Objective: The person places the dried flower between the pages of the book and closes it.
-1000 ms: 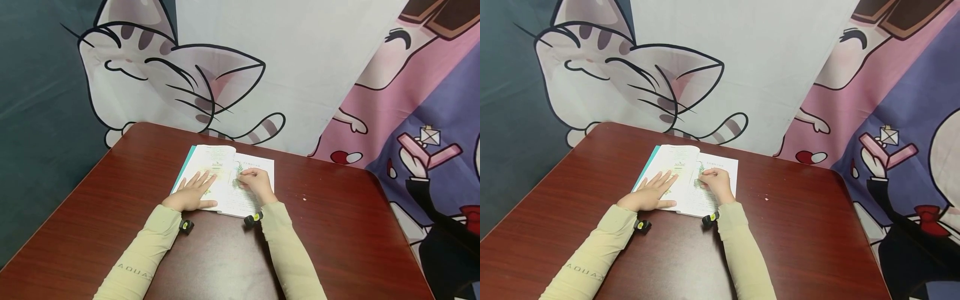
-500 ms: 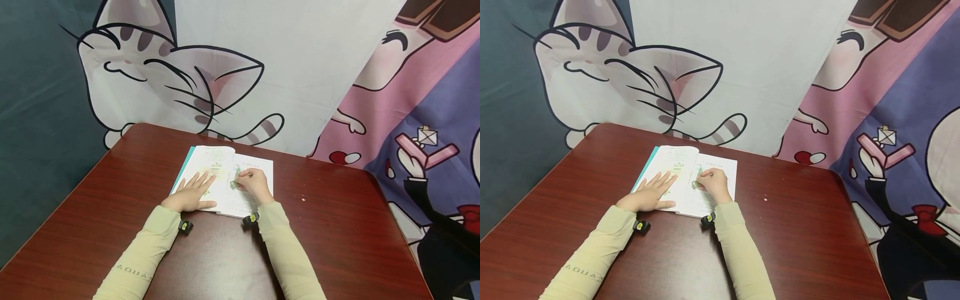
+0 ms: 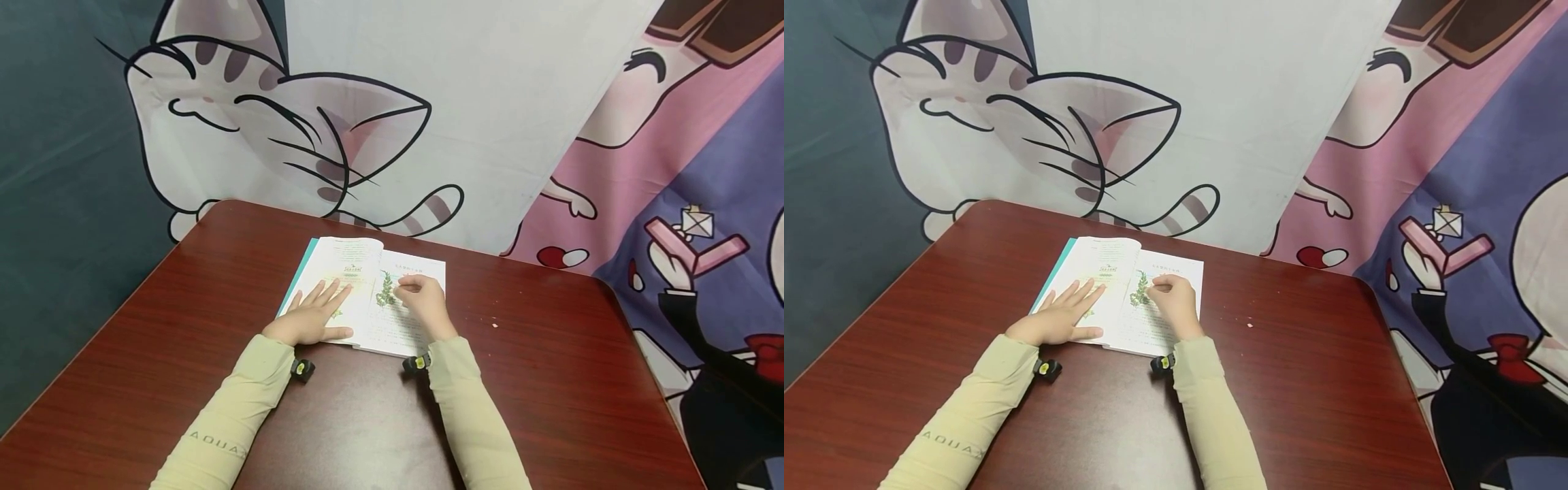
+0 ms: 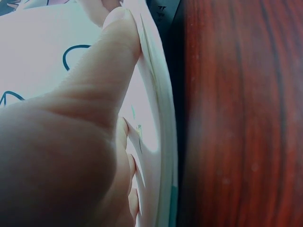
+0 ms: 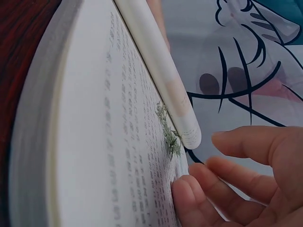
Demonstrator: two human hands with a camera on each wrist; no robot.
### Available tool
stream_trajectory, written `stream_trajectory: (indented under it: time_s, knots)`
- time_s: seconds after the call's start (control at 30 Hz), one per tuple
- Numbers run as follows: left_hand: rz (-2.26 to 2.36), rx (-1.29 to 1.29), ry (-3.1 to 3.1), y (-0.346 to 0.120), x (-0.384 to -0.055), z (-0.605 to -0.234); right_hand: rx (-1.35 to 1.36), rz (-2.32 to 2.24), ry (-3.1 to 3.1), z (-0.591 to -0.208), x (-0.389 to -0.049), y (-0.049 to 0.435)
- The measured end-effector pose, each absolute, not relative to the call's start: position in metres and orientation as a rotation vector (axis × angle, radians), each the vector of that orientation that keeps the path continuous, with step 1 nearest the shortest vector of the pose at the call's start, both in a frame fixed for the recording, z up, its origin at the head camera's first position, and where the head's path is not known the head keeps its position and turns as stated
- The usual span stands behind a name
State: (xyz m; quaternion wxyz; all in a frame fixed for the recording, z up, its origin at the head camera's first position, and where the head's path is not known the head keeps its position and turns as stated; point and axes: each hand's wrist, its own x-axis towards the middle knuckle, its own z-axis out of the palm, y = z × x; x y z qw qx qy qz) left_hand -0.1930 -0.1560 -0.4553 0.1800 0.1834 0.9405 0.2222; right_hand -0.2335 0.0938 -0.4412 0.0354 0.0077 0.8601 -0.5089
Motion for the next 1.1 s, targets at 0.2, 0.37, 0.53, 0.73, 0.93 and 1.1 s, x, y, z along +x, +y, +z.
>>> stream_trajectory:
  time_s: [0.2,0.37,0.53,0.73,0.93,1.1]
  knots:
    - [0.643,0.525,2.658,-0.157,-0.197,-0.463,-0.021,-1.579,2.658,-0.441,-0.23,0.096]
    - [0.65,0.52,2.653,-0.158,-0.198,-0.465,-0.091,-1.497,2.689,-0.436,-0.221,0.094]
    - [0.683,0.532,2.655,-0.159,-0.198,-0.459,-0.262,-1.32,2.725,-0.433,-0.209,0.089]
    - [0.716,0.589,2.718,-0.161,-0.198,-0.45,-0.513,-1.09,2.717,-0.433,-0.192,0.073]
    - [0.715,0.616,2.814,-0.165,-0.198,-0.443,-0.601,-0.902,2.767,-0.428,-0.177,0.049]
    - [0.729,0.554,2.846,-0.168,-0.199,-0.441,-0.543,-0.706,2.86,-0.427,-0.168,0.034]
